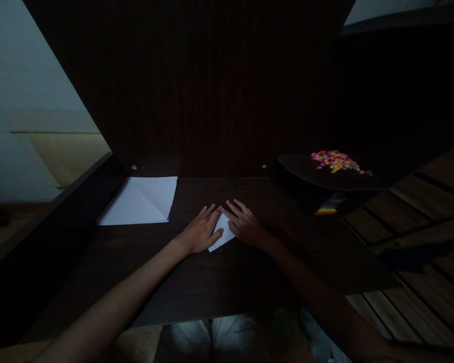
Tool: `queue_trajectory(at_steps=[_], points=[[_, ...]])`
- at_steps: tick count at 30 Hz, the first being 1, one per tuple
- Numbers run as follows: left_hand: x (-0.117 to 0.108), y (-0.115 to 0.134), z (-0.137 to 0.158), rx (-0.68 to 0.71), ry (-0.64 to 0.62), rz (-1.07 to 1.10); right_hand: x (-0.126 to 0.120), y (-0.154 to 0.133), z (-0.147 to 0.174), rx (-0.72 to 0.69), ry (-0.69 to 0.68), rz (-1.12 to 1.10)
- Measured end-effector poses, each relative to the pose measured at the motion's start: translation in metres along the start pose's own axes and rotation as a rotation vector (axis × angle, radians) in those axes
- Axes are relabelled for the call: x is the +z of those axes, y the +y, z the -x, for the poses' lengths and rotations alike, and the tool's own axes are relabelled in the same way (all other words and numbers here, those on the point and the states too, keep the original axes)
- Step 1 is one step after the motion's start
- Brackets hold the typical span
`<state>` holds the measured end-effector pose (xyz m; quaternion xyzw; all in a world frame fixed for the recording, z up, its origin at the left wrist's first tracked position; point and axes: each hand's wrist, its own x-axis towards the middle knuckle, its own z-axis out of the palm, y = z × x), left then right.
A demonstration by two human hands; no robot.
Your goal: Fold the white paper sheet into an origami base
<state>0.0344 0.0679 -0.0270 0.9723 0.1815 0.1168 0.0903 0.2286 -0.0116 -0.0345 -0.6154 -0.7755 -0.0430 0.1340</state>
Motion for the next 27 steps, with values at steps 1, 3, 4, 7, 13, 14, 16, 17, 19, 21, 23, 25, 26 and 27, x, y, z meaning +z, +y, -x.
queue_trajectory(at_steps=[1,3,4,7,13,14,16,17,19,21,23,25,26,27], points=[[0.000,0.000,0.000,0.000,0.007,-0.007,-0.001,0.000,0.000,0.002,-0.004,0.004],[0.001,0.002,-0.001,0.004,0.028,-0.032,-0.003,0.001,0.000,0.002,-0.009,0.006],[0.000,0.003,-0.002,0.007,0.040,-0.050,-0.004,0.002,-0.001,0.001,-0.011,0.006],[-0.002,0.009,-0.007,0.016,0.079,-0.106,-0.006,0.004,0.000,-0.015,-0.022,-0.005],[-0.008,0.016,-0.018,-0.018,0.033,-0.194,-0.012,0.015,0.006,-0.071,-0.046,-0.073],[-0.008,0.015,-0.019,-0.025,0.017,-0.199,-0.014,0.017,0.007,-0.077,-0.060,-0.093],[-0.008,0.014,-0.019,-0.033,-0.002,-0.198,-0.019,0.021,0.011,-0.091,-0.087,-0.137],[-0.007,0.013,-0.018,-0.036,-0.001,-0.193,-0.022,0.023,0.012,-0.096,-0.095,-0.157],[-0.005,0.012,-0.017,-0.050,0.015,-0.178,-0.029,0.026,0.015,-0.117,-0.111,-0.188],[-0.003,0.012,-0.016,-0.067,0.039,-0.158,-0.036,0.027,0.016,-0.148,-0.122,-0.212],[0.000,0.012,-0.016,-0.075,0.061,-0.144,-0.042,0.027,0.017,-0.176,-0.120,-0.240],[0.003,0.012,-0.015,-0.075,0.082,-0.136,-0.046,0.027,0.018,-0.193,-0.110,-0.287],[0.004,0.012,-0.014,-0.076,0.093,-0.133,-0.048,0.026,0.018,-0.201,-0.100,-0.318],[0.005,0.011,-0.012,-0.079,0.103,-0.129,-0.049,0.026,0.018,-0.210,-0.085,-0.350]])
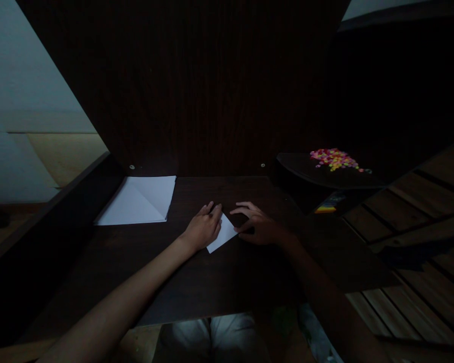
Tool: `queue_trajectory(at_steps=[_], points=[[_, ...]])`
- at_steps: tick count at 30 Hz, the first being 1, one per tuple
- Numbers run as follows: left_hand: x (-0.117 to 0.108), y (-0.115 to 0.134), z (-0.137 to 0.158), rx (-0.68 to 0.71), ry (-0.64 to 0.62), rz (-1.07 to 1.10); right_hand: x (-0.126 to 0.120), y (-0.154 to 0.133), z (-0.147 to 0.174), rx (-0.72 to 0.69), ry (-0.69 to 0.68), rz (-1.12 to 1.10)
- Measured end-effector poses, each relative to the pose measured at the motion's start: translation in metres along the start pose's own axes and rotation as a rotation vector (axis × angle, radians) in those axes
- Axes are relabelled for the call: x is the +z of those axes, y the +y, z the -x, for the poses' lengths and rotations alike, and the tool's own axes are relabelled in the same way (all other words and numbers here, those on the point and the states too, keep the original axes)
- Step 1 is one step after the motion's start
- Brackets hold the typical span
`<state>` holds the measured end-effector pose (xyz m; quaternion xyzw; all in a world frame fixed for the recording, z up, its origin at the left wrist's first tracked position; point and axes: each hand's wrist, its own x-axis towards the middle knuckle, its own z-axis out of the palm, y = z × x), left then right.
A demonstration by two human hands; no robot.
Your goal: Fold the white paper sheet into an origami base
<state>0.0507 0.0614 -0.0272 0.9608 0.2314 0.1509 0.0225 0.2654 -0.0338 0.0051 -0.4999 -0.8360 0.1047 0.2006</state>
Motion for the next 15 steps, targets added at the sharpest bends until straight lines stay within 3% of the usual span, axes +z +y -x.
queue_trajectory(at_steps=[7,15], points=[[0.008,-0.002,0.007,-0.050,0.069,0.059,0.004,0.004,0.000,0.045,0.132,-0.047],[0.011,0.002,0.007,-0.102,0.091,0.058,0.029,0.004,-0.010,0.136,0.233,0.049]])
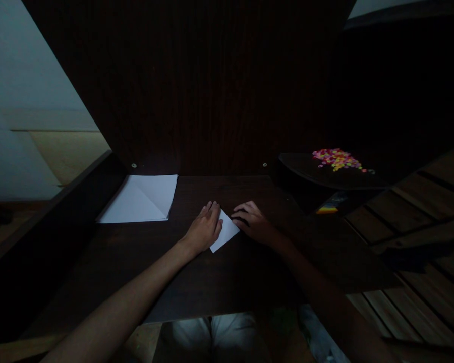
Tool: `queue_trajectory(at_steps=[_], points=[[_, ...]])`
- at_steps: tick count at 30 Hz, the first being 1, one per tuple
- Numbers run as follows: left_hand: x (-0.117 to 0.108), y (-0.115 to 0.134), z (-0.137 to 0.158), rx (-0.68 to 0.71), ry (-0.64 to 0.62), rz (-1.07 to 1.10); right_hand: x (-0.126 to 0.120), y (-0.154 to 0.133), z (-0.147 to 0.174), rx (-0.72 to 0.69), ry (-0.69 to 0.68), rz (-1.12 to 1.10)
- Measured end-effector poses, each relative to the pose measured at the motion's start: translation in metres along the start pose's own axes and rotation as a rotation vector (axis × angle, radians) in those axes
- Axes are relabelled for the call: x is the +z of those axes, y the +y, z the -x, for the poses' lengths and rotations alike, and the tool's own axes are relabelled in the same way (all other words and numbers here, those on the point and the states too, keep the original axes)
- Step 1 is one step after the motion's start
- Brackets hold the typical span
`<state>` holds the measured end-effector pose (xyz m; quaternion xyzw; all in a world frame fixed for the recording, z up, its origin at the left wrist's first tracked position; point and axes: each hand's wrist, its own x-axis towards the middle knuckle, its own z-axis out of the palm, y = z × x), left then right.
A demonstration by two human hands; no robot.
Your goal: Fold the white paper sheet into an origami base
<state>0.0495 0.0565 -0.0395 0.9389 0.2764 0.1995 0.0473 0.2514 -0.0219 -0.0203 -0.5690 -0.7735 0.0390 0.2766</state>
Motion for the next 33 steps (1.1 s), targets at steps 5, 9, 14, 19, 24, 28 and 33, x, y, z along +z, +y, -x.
queue_trajectory(at_steps=[5,9,14,19,24,28,33], points=[[-0.005,-0.005,-0.001,-0.001,-0.030,0.007,0.007,0.002,0.000,0.016,-0.029,0.031],[-0.014,-0.013,-0.001,-0.036,-0.058,0.034,0.006,0.001,0.000,0.031,-0.038,0.055],[-0.026,-0.017,-0.005,-0.119,-0.111,0.143,0.008,0.001,0.000,0.042,-0.031,0.053],[-0.040,-0.019,-0.014,-0.225,-0.128,0.351,0.007,0.002,0.000,0.072,-0.040,0.016],[-0.049,-0.022,-0.015,-0.438,-0.174,0.870,0.003,-0.002,-0.003,0.152,-0.025,-0.095],[-0.052,-0.019,-0.012,-0.550,-0.138,1.211,0.000,-0.006,-0.008,0.311,-0.006,-0.347],[-0.057,-0.015,-0.009,-0.582,-0.053,1.303,-0.003,-0.009,-0.011,0.428,-0.061,-0.682]])
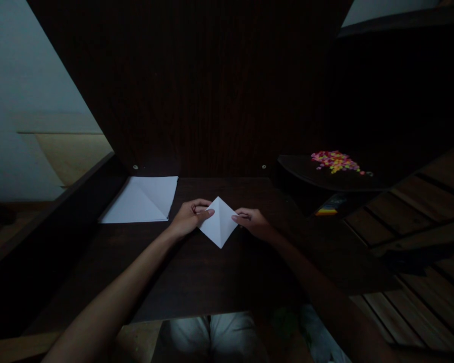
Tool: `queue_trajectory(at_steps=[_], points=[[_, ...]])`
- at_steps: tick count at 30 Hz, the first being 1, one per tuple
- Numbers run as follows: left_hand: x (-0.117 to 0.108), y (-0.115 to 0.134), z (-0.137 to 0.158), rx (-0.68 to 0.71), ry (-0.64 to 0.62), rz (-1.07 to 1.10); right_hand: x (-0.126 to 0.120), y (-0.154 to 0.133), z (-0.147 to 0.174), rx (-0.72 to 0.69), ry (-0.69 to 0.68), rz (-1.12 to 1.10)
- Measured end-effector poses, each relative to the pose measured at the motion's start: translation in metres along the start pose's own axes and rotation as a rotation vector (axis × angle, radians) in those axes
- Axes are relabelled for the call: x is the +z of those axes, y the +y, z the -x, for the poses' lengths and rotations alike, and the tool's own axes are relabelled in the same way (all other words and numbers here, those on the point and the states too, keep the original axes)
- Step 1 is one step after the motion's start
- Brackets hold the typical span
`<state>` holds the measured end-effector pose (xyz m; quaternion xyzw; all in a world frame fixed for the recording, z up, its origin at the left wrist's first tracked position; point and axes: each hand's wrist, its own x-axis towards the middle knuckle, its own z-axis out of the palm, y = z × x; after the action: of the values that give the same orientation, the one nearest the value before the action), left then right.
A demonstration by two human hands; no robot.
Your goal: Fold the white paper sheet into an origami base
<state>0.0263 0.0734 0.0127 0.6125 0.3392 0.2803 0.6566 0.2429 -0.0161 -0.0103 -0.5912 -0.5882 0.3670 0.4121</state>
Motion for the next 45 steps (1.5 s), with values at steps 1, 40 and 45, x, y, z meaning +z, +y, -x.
queue_trajectory(at_steps=[1,40,45], points=[[-0.001,0.001,0.001,-0.006,-0.006,-0.021,0.000,-0.001,0.000,0.011,0.008,-0.027],[-0.001,0.006,0.014,0.149,-0.104,-0.258,-0.010,-0.021,0.010,-0.077,0.329,-0.040],[0.004,0.021,0.028,0.717,0.130,-0.550,-0.006,-0.037,0.017,-0.541,0.538,0.271]])
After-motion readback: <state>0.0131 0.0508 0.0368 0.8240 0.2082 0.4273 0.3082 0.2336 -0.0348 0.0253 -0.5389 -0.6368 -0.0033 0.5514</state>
